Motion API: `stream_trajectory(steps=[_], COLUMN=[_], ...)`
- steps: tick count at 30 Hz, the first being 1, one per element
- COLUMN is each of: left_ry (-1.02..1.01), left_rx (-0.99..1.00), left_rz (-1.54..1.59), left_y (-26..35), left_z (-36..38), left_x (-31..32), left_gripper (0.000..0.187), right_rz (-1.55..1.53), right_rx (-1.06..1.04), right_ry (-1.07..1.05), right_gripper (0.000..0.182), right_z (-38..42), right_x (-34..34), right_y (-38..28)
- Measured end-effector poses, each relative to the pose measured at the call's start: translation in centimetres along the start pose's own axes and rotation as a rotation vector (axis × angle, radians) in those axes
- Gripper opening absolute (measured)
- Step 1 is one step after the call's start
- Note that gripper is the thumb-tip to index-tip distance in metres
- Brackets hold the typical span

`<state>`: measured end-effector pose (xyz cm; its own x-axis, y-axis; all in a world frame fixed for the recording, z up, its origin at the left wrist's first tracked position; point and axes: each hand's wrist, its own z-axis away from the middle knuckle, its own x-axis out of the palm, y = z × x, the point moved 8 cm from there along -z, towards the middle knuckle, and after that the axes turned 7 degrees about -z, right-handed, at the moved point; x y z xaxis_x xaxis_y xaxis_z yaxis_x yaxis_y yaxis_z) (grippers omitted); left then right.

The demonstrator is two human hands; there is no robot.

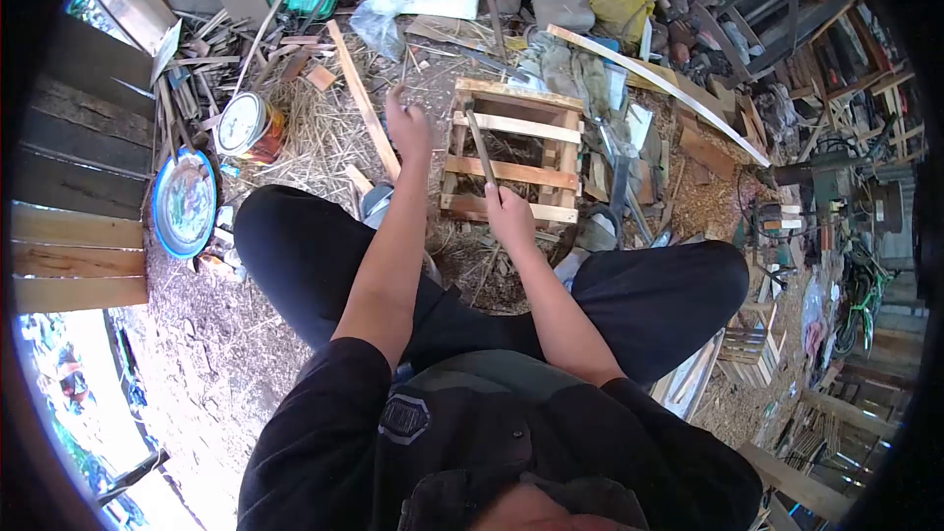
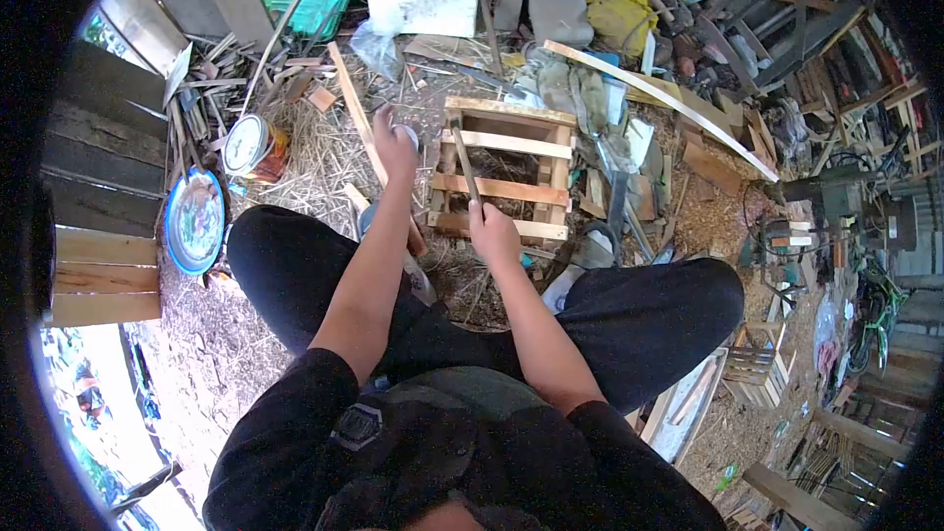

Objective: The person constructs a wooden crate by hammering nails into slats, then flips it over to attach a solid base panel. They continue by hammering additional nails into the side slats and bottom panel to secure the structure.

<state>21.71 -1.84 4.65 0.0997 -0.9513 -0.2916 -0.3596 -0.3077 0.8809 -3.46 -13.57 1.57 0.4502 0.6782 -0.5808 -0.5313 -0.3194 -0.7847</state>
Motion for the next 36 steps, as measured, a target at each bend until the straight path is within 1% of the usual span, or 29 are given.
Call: stream_trajectory(steps=[1, 2, 4, 5, 7, 8, 9, 11, 12, 13, 15, 16, 17, 19, 20, 21, 23, 24, 25, 27, 29, 30, 31, 33, 36], left_ry=[0.085, 0.088, 0.244, 0.247, 0.081, 0.098, 0.103, -0.036, -0.079, -0.081, -0.109, -0.120, -0.129, -0.181, -0.261, -0.267, -0.241, -0.291, -0.299, -0.325, -0.345, -0.358, -0.365, -0.312, -0.273], left_rx=[-0.066, -0.069, -0.168, -0.174, -0.368, -0.320, -0.327, -0.242, -0.168, -0.180, -0.006, -0.018, -0.028, 0.020, -0.019, -0.026, 0.072, 0.029, 0.024, -0.006, -0.018, -0.024, -0.024, -0.007, 0.035], left_rz=[-0.037, -0.042, -0.215, -0.218, -0.280, -0.379, -0.381, -0.586, -0.669, -0.675, -0.712, -0.747, -0.756, -0.746, -0.800, -0.805, -0.765, -0.809, -0.813, -0.921, -0.924, -0.926, -0.928, -0.927, -0.934], left_y=[-2.3, -4.1, -8.4, -9.8, -14.0, -15.1, -15.4, -15.7, -15.9, -16.7, -16.6, -16.6, -16.7, -16.3, -16.5, -16.9, -16.8, -16.8, -16.8, -17.4, -18.0, -18.3, -18.4, -18.4, -18.4], left_z=[-0.1, 0.0, 1.0, 1.6, 3.2, 3.8, 4.4, 5.6, 6.0, 6.4, 7.0, 7.0, 6.8, 6.0, 5.5, 5.2, 4.3, 3.9, 3.5, 2.9, 2.6, 2.7, 2.8, 2.7, 2.6], left_x=[-1.5, -2.3, -4.8, -5.4, -5.7, -6.1, -6.6, -6.2, -5.9, -5.8, -4.5, -3.9, -3.5, -2.0, -1.1, -0.6, 0.8, 1.4, 2.0, 3.0, 3.7, 4.0, 4.2, 4.3, 4.6], left_gripper=[0.047, 0.047, 0.041, 0.041, 0.043, 0.037, 0.037, 0.029, 0.024, 0.024, 0.020, 0.017, 0.017, 0.017, 0.019, 0.019, 0.021, 0.022, 0.022, 0.019, 0.018, 0.017, 0.017, 0.019, 0.017], right_rz=[-0.002, 0.003, 0.014, 0.020, 0.031, 0.035, 0.039, 0.041, 0.039, 0.044, 0.025, -0.007, -0.005, -0.002, 0.002, 0.004, -0.081, -0.080, -0.112, -0.141, -0.151, -0.135, -0.136, -0.113, -0.143], right_rx=[-0.002, -0.010, -0.016, -0.013, -0.011, -0.008, -0.005, -0.041, -0.073, -0.068, -0.086, -0.159, -0.148, -0.165, -0.159, -0.152, -0.206, -0.198, -0.215, -0.224, -0.206, -0.232, -0.225, -0.257, -0.236], right_ry=[-0.006, -0.002, -0.004, 0.011, 0.020, 0.021, 0.021, 0.030, 0.048, 0.036, 0.069, 0.114, 0.102, 0.086, 0.071, 0.064, 0.057, 0.052, 0.038, 0.021, -0.033, -0.044, -0.044, -0.052, -0.061], right_gripper=[0.056, 0.056, 0.056, 0.056, 0.056, 0.057, 0.057, 0.056, 0.055, 0.055, 0.053, 0.052, 0.052, 0.054, 0.051, 0.051, 0.045, 0.045, 0.043, 0.041, 0.040, 0.041, 0.041, 0.041, 0.041], right_z=[0.0, 0.1, 0.3, 0.4, 0.3, 0.2, 0.1, 0.0, 0.0, 0.0, 0.2, 0.2, 0.1, -0.2, -0.3, -0.5, -0.9, -1.2, -1.5, -2.0, -2.4, -2.6, -2.9, -3.4, -3.9], right_x=[0.6, 0.9, 1.4, 1.3, 1.5, 1.6, 1.8, 2.0, 1.9, 2.1, 2.0, 2.0, 2.2, 2.2, 2.2, 2.3, 2.5, 2.7, 2.9, 3.2, 3.8, 4.1, 4.3, 4.8, 5.0], right_y=[-0.2, -0.4, -0.7, -0.8, -0.9, -0.7, -0.7, -0.8, -1.5, -1.8, -2.6, -3.2, -3.1, -3.6, -3.9, -3.8, -4.2, -4.1, -4.2, -4.5, -4.9, -4.9, -4.6, -4.7, -4.7])
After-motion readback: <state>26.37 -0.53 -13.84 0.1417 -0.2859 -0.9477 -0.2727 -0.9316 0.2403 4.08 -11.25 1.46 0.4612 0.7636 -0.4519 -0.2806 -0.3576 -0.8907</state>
